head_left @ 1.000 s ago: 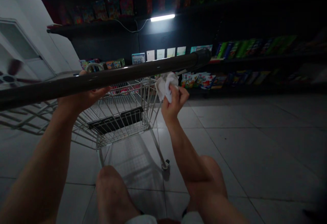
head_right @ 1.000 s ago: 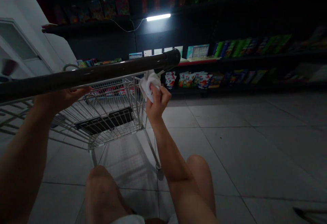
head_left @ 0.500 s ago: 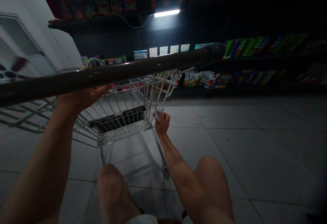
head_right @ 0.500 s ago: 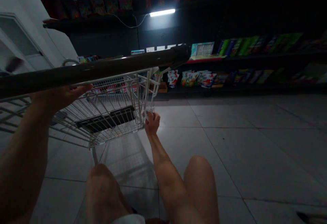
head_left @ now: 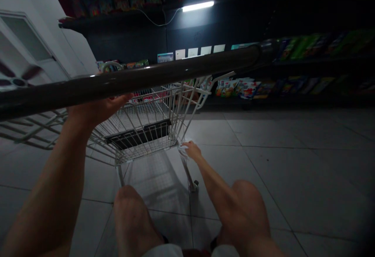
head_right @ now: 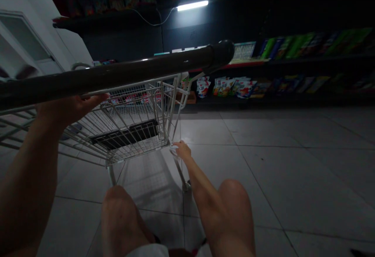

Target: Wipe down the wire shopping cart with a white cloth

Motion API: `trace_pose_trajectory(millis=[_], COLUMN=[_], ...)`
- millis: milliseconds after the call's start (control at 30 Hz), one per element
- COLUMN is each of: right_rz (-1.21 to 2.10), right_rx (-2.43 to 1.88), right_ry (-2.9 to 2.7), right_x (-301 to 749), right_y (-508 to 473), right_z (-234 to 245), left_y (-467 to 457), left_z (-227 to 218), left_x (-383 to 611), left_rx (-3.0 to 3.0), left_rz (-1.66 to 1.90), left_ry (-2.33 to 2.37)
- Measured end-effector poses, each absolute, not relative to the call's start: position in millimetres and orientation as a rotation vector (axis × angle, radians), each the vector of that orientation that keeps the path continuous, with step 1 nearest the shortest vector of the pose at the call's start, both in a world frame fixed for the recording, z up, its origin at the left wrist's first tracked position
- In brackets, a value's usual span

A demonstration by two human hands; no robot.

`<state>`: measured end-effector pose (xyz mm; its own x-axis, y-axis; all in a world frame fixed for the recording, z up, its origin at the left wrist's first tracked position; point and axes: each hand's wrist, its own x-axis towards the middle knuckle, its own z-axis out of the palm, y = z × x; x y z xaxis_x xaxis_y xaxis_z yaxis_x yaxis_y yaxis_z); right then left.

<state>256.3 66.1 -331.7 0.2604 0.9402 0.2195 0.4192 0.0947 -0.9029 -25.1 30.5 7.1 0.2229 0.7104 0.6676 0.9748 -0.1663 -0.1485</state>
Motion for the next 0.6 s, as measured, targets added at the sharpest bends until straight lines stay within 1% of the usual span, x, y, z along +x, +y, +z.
trace_pose_trajectory(millis=[67,167,267,333,367,433,533,600], right_rz=[0.747,0.817,0.786,0.757,0.735,0.698,0.749,0.769], right_rx=[-1.281,-1.000,-0.740,-0.541,-0.490,-0.530,-0.783,-0.888], right_ry=[-1.053,-0.752,-0.683,-0.678,-0.692,-0.758,-0.934,-0.867], right_x=[272.4,291.6,297.4,292.4,288.4,280.6,277.5,282.2], right_y=[79.7,111.9,137.1,143.4,143.6,139.4,125.5,111.0], right_z=[-301.3,-242.4,-184.8,-161.9,-157.8,-163.4,-186.2,-189.7], left_y=[31.4,30.8,29.1,29.1,29.6,30.9,30.9,28.1], left_z=[6.6,6.8,7.9,8.1,8.0,7.6,8.8,11.4], left_x=[-26.1,-27.3,-28.4,-29.9,-30.8,-32.5,-31.3,-27.6], left_rx=[-1.941,-1.959,-1.966,-1.966,-1.963,-1.950,-1.950,-1.957], left_rz=[-0.660,-0.712,-0.687,-0.655,-0.646,-0.652,-0.685,-0.688], left_ry=[-1.526,-1.521,-1.571,-1.605,-1.614,-1.609,-1.578,-1.585])
